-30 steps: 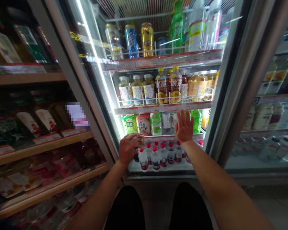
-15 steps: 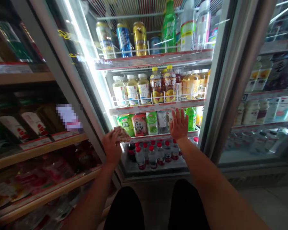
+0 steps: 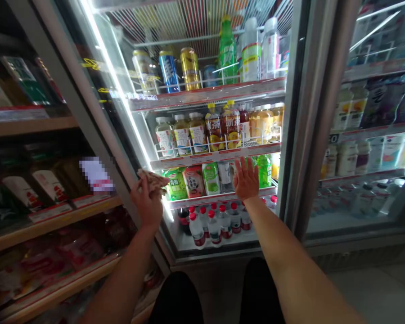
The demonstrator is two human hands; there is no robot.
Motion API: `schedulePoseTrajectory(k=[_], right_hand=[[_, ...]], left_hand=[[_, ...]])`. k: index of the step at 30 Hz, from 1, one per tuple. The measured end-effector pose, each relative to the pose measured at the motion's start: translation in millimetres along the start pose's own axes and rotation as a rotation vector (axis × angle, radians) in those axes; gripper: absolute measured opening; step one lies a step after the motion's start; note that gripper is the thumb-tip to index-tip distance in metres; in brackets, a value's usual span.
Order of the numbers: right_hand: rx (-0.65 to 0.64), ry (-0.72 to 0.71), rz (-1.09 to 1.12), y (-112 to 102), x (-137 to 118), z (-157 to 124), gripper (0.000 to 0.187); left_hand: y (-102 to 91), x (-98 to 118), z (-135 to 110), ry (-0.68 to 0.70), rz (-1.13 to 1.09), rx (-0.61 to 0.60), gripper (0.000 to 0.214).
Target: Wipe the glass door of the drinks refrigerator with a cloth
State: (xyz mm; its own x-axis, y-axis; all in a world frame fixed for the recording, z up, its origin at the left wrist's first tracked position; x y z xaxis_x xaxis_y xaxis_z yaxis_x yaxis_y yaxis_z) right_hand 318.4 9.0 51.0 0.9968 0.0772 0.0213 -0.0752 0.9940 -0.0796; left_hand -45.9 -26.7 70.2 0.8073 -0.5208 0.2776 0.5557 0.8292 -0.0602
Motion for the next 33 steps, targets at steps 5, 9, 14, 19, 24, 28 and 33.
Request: schedulePoseTrajectory(k=[5, 9, 14, 19, 24, 28, 33], right_hand=[[-0.037, 0.033, -0.011, 4.1, 2.2, -0.5, 0.051], [-0.103, 0.055, 0.004, 12.9, 5.3, -2.9, 0.052], [-0.110, 0.067, 0.033, 14.8, 7.5, -3.5, 0.053], [-0.084, 0.037, 0.011, 10.8, 4.5, -1.9, 0.052], [-0.059, 0.032, 0.037, 8.5, 4.5, -2.0, 0.054], [-0.097, 0.053, 0.051, 12.6, 6.0, -3.0, 0.054], [-0.065, 0.038, 0.043, 9.0, 3.8, -2.5, 0.054]], left_hand=[[6.5, 4.4, -12.9, -0.005, 0.022, -0.015, 0.051], [5.7, 12.0, -6.0, 0.055, 0.007, 0.036, 0.055], [7.1, 33.1, 31.3, 0.062, -0.035, 0.133, 0.059], [28.9, 55.6, 16.7, 0.109, 0.030, 0.053, 0.060], [30.2, 60.7, 33.3, 0.095, -0.036, 0.083, 0.057], [35.2, 71.6, 41.3, 0.126, -0.036, 0.094, 0.055], [53.6, 84.7, 19.7, 0.208, -0.052, -0.034, 0.054]])
Point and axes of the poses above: each hand's wrist, its own z-axis towards the middle knuckle, its own y-axis out of the palm, x = y × z, the point moved 10 cm from there along z, towards the middle knuckle, and after that the axes turned 7 degrees about -z, right-handed, at the moved point
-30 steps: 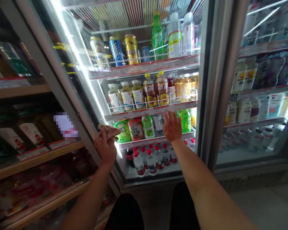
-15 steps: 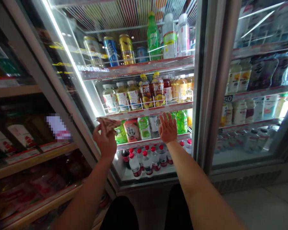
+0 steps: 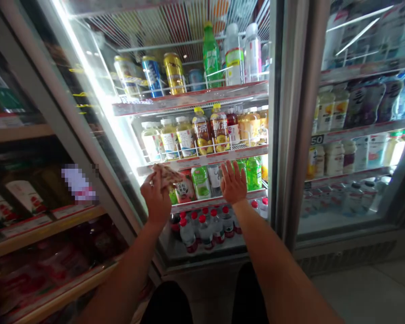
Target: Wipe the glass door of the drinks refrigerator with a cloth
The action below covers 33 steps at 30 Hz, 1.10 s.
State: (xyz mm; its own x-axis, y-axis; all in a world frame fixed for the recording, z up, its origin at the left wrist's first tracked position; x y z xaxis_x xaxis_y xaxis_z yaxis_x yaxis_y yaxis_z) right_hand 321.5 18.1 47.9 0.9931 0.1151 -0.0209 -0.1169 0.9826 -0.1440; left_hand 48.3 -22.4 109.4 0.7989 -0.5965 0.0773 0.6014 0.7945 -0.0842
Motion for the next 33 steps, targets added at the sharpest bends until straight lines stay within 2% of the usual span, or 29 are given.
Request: schedulePoseTrajectory(k=[4, 7, 9, 13, 15, 19, 21, 25, 27, 33], right_hand=[[-0.012, 0.002, 0.020, 2.2, 0.9, -0.2, 0.057], [0.007, -0.004, 0.012, 0.7, 0.4, 0.1, 0.057], [0.031, -0.018, -0.003, -2.0, -1.4, 0.5, 0.057], [0.039, -0.022, -0.005, -3.6, -2.5, 1.0, 0.057], [0.025, -0.015, 0.004, -2.1, -1.9, 0.7, 0.058], [0.028, -0.013, -0.005, -1.8, -1.6, -0.2, 0.059], [0.027, -0.011, -0.008, -1.8, -1.3, -0.4, 0.059], [0.040, -0.023, -0.006, -3.9, -2.7, 0.5, 0.060], [0.061, -0.035, -0.004, -6.6, -4.0, 1.1, 0.060], [0.065, -0.024, 0.021, -8.1, -3.8, 1.7, 0.059]], left_hand=[[-2.9, -5.6, 20.4, -0.033, -0.028, 0.019, 0.057], [-4.5, -1.6, 34.2, -0.041, -0.023, 0.063, 0.057], [0.2, 10.5, 29.4, -0.005, -0.027, 0.062, 0.057], [23.1, 40.6, 6.9, 0.126, -0.062, -0.087, 0.056], [28.3, 44.7, 7.3, 0.138, -0.067, -0.123, 0.056], [21.2, 43.8, 27.3, 0.133, -0.079, -0.030, 0.056], [21.0, 49.1, 27.9, 0.163, -0.094, -0.003, 0.056], [36.5, 63.6, 9.5, 0.205, -0.119, -0.103, 0.058], [42.2, 68.6, 8.7, 0.214, -0.132, -0.138, 0.057], [45.6, 75.2, 47.3, 0.186, -0.151, -0.074, 0.051]])
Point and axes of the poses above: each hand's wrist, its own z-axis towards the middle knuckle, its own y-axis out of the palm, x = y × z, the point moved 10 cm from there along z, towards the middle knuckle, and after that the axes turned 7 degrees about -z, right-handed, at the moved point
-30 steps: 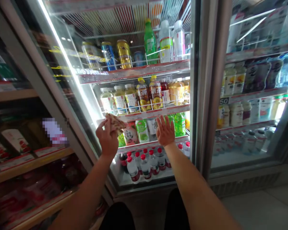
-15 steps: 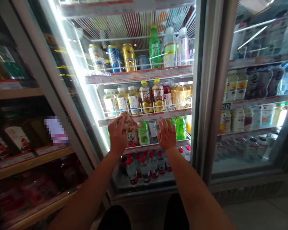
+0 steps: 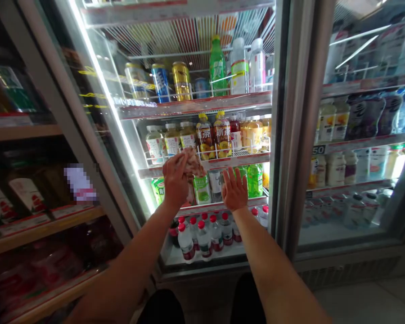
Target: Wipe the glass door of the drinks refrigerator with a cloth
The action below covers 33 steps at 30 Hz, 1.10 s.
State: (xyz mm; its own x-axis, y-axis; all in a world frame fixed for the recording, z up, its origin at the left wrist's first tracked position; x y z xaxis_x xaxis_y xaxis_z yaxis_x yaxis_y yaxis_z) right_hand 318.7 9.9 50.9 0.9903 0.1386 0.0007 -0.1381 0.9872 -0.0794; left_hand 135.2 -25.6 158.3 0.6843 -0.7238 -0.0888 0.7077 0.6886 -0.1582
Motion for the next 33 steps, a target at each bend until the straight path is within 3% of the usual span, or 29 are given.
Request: schedulePoseTrajectory(k=[7, 14, 20, 27, 33], right_hand=[[-0.011, -0.010, -0.035, 1.0, -0.8, 0.3, 0.061], [0.017, -0.027, -0.042, -3.5, -2.8, 2.0, 0.058], [0.025, -0.038, -0.048, -4.3, -4.1, 2.3, 0.055], [0.011, -0.032, -0.033, -2.5, -3.3, 1.4, 0.056], [0.010, -0.032, -0.029, -3.2, -3.3, 1.5, 0.059]], left_hand=[[31.1, 26.0, -20.8, 0.109, -0.001, -0.159, 0.048], [22.3, 23.0, 15.0, 0.123, -0.009, -0.036, 0.049], [48.9, 40.7, -2.3, 0.166, 0.031, -0.187, 0.044], [37.9, 37.7, 38.4, 0.157, 0.018, -0.100, 0.046], [45.9, 50.5, 10.4, 0.148, 0.055, -0.196, 0.058]])
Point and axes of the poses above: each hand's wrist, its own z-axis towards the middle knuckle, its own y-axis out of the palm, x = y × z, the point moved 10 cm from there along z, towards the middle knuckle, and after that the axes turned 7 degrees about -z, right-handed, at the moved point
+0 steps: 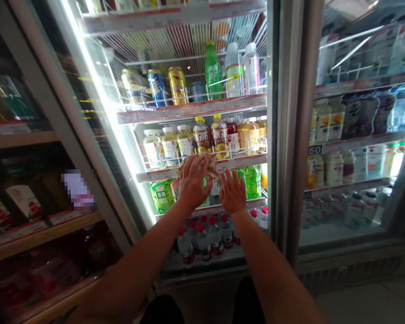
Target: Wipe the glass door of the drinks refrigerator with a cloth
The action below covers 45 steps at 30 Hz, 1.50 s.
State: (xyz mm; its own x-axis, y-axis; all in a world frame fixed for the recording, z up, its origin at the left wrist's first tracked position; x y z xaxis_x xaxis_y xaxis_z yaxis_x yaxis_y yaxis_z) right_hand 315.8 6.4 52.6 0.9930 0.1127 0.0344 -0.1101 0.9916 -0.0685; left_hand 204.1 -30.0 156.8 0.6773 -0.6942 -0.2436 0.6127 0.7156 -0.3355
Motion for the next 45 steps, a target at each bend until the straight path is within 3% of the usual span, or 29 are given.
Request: schedulePoseTrajectory(k=[4, 8, 12, 15, 17, 20, 23, 29, 36, 41, 45], right_hand=[[0.018, 0.001, -0.007, -1.7, -0.3, 0.7, 0.058], [0.007, 0.000, -0.016, -0.6, -0.4, 0.3, 0.056], [0.008, -0.004, -0.018, -1.9, -0.6, 0.6, 0.054], [0.016, -0.004, -0.021, -3.2, -0.7, 0.9, 0.053], [0.013, -0.001, -0.020, -2.5, -0.6, 0.6, 0.054], [0.001, 0.009, -0.017, -0.4, 0.5, -0.3, 0.057], [0.004, 0.012, -0.009, -0.3, 1.0, -0.6, 0.058], [0.015, 0.007, 0.005, -0.3, 0.6, -1.7, 0.057], [-0.034, 0.036, 0.024, 5.9, 5.0, -5.1, 0.055], [-0.065, 0.031, 0.068, 0.0, 2.5, -2.9, 0.058], [-0.099, 0.104, 0.148, -12.9, -1.4, 4.8, 0.061]], left_hand=[[1.8, 3.7, 4.2, 0.069, 0.090, -0.010, 0.048], [-14.4, -12.7, 19.3, 0.088, 0.103, 0.060, 0.039], [-31.1, -24.0, 11.1, 0.087, 0.085, 0.127, 0.034], [-35.9, -25.4, 5.3, 0.158, 0.069, 0.080, 0.032], [-47.8, -37.5, 11.3, 0.149, 0.076, 0.092, 0.031], [-81.2, -68.9, 23.8, 0.053, 0.125, 0.228, 0.029], [-99.2, -87.6, 18.0, 0.012, 0.143, 0.274, 0.029], [-94.6, -89.1, -26.5, 0.025, 0.158, 0.154, 0.031], [-120.5, -117.3, -37.9, -0.154, 0.176, 0.290, 0.033], [-107.1, -109.1, -48.9, -0.159, 0.088, 0.195, 0.034], [-95.4, -99.4, -55.5, -0.186, 0.045, 0.196, 0.035]])
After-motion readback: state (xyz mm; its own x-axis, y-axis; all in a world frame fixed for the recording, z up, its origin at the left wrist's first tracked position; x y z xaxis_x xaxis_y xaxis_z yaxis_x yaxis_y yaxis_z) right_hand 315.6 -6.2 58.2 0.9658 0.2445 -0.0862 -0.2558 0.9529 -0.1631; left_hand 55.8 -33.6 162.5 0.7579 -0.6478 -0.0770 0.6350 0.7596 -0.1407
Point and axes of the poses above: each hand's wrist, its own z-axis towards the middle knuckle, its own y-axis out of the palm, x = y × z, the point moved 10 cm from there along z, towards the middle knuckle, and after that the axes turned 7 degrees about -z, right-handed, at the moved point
